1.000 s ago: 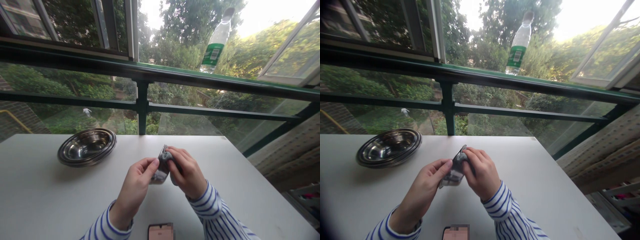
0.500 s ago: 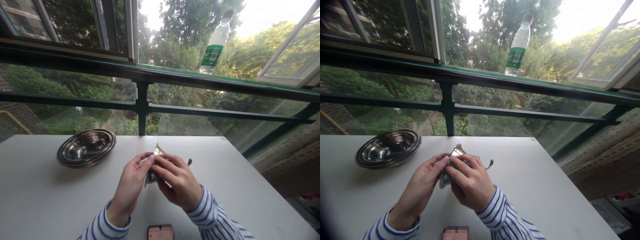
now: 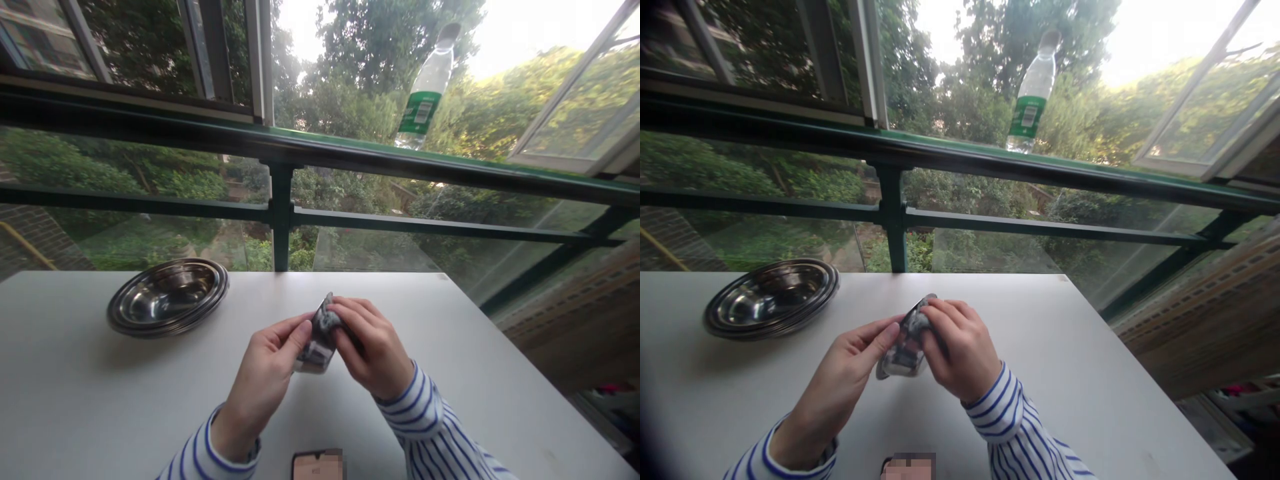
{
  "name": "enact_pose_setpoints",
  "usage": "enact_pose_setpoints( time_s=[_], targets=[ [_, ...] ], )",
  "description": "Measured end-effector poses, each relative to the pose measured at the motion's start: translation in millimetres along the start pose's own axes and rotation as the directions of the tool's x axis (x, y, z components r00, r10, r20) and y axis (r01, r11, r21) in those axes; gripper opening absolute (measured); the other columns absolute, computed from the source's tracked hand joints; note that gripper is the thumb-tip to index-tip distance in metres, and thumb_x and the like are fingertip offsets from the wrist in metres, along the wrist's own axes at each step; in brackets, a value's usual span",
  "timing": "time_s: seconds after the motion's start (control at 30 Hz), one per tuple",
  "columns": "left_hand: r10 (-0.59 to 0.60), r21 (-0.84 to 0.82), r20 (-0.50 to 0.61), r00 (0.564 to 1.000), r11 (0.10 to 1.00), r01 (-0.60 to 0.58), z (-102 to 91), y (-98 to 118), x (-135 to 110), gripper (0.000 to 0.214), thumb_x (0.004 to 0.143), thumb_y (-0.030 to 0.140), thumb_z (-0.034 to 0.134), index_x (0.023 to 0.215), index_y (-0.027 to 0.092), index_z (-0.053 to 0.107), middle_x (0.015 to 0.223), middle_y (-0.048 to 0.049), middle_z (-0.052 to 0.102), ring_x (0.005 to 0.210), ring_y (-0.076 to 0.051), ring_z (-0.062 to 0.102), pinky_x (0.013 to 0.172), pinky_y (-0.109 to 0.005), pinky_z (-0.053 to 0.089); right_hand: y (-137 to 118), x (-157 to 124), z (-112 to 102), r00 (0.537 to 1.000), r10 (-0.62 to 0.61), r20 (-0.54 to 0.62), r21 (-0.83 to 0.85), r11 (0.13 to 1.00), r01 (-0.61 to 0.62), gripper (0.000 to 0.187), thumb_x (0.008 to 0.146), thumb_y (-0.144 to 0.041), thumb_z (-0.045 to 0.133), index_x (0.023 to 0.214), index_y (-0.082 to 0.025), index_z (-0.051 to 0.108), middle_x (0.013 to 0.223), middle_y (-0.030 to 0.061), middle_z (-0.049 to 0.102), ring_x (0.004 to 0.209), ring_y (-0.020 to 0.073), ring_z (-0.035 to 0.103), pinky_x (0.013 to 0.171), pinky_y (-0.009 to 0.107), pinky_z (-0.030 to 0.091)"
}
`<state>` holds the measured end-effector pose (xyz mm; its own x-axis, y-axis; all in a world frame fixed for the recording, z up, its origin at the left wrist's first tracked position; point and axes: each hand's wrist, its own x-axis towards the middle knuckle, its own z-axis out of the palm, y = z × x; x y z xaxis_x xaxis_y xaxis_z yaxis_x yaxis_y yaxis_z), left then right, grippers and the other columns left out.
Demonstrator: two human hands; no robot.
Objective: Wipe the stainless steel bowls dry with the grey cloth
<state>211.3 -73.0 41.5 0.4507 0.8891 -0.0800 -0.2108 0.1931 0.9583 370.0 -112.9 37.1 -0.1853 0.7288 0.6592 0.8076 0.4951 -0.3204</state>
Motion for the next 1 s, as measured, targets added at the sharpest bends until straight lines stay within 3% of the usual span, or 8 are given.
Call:
enact_pose_setpoints(
  time_s=[0.1,0.17,0.37,0.53,0.6,0.77,0.83,1.0],
  targets=[
    [0.01,-0.025,-0.011,1.0,1.0,-0.01,-1.3,0.8,0.7,0.028,0.076,0.029,0.06,0.1,0.019,0.069,0.09,-0.0058,0.071,0.079,-0.016,0.063,0.076,-0.026,0.047,-8.7,-0.1,-2.0,0.99,-0.124,0.071,-0.03,0.992,0.127,0.034,0.076,-0.017,0.052,0.11,-0.017,0.055,0.116,0.0085,0.057,0.106,0.0251,0.048,0.088,0.042,0.044],
    [0.02,-0.025,-0.017,1.0,0.999,-0.021,-1.3,1.5,0.2,0.027,0.076,0.028,0.06,0.099,0.018,0.069,0.091,-0.0055,0.071,0.08,-0.016,0.063,0.077,-0.025,0.046,-9.7,0.4,-1.3,0.987,-0.138,0.077,-0.048,0.989,0.142,0.033,0.076,-0.018,0.053,0.109,-0.018,0.055,0.116,0.0076,0.058,0.106,0.0257,0.048,0.088,0.043,0.044],
    [0.007,0.029,0.003,1.0,1.0,-0.007,-0.7,-1.2,-1.3,0.029,0.077,0.029,0.059,0.101,0.016,0.068,0.088,-0.006,0.072,0.078,-0.017,0.063,0.077,-0.027,0.046,3.0,1.5,0.9,0.998,0.057,-0.007,-0.092,0.994,-0.058,0.027,0.083,-0.018,0.045,0.108,-0.016,0.055,0.106,0.0098,0.062,0.095,0.0227,0.054,0.082,0.04,0.046],
    [0.017,-0.014,0.012,1.0,1.0,-0.017,-4.5,-5.0,-0.1,0.029,0.078,0.03,0.058,0.103,0.019,0.067,0.09,-0.0042,0.071,0.08,-0.016,0.063,0.076,-0.026,0.047,-9.3,1.5,-4.3,0.983,-0.132,0.131,-0.081,0.986,0.143,0.034,0.076,-0.02,0.052,0.11,-0.017,0.055,0.116,0.0083,0.057,0.105,0.0252,0.048,0.087,0.041,0.043],
    [0.03,-0.022,0.003,1.0,0.999,-0.03,-5.0,-4.5,-0.2,0.027,0.078,0.029,0.058,0.102,0.019,0.068,0.09,-0.0037,0.071,0.081,-0.015,0.062,0.078,-0.025,0.046,-12.0,2.0,-4.0,0.978,-0.156,0.138,-0.078,0.983,0.168,0.033,0.076,-0.021,0.052,0.109,-0.018,0.056,0.116,0.0075,0.058,0.106,0.025,0.048,0.088,0.041,0.042],
    [0.013,0.028,0.002,1.0,1.0,-0.013,-2.3,-1.8,-1.7,0.029,0.077,0.029,0.059,0.101,0.017,0.068,0.087,-0.0052,0.072,0.075,-0.015,0.062,0.074,-0.025,0.047,1.6,2.3,2.4,0.997,0.072,-0.015,-0.086,0.994,-0.073,0.026,0.084,-0.019,0.044,0.107,-0.016,0.055,0.105,0.0089,0.062,0.096,0.0218,0.054,0.084,0.039,0.046],
    [-0.002,0.032,-0.002,1.0,0.999,0.002,-1.5,-1.7,-1.2,0.03,0.077,0.03,0.06,0.102,0.017,0.068,0.085,-0.0058,0.072,0.073,-0.015,0.062,0.072,-0.026,0.047,4.6,1.4,3.4,0.994,0.111,-0.022,-0.071,0.991,-0.112,0.026,0.085,-0.018,0.042,0.108,-0.016,0.055,0.103,0.0092,0.063,0.095,0.0212,0.055,0.083,0.038,0.047],
    [0.006,-0.025,-0.018,1.0,1.0,-0.006,-3.0,-2.6,0.8,0.03,0.077,0.031,0.059,0.102,0.018,0.067,0.087,-0.0055,0.071,0.073,-0.015,0.062,0.072,-0.027,0.048,-5.1,-0.8,2.9,0.99,-0.102,0.098,-0.083,0.99,0.111,0.037,0.078,-0.021,0.051,0.115,-0.016,0.053,0.118,0.0097,0.056,0.106,0.0254,0.048,0.087,0.042,0.044]
  ],
)
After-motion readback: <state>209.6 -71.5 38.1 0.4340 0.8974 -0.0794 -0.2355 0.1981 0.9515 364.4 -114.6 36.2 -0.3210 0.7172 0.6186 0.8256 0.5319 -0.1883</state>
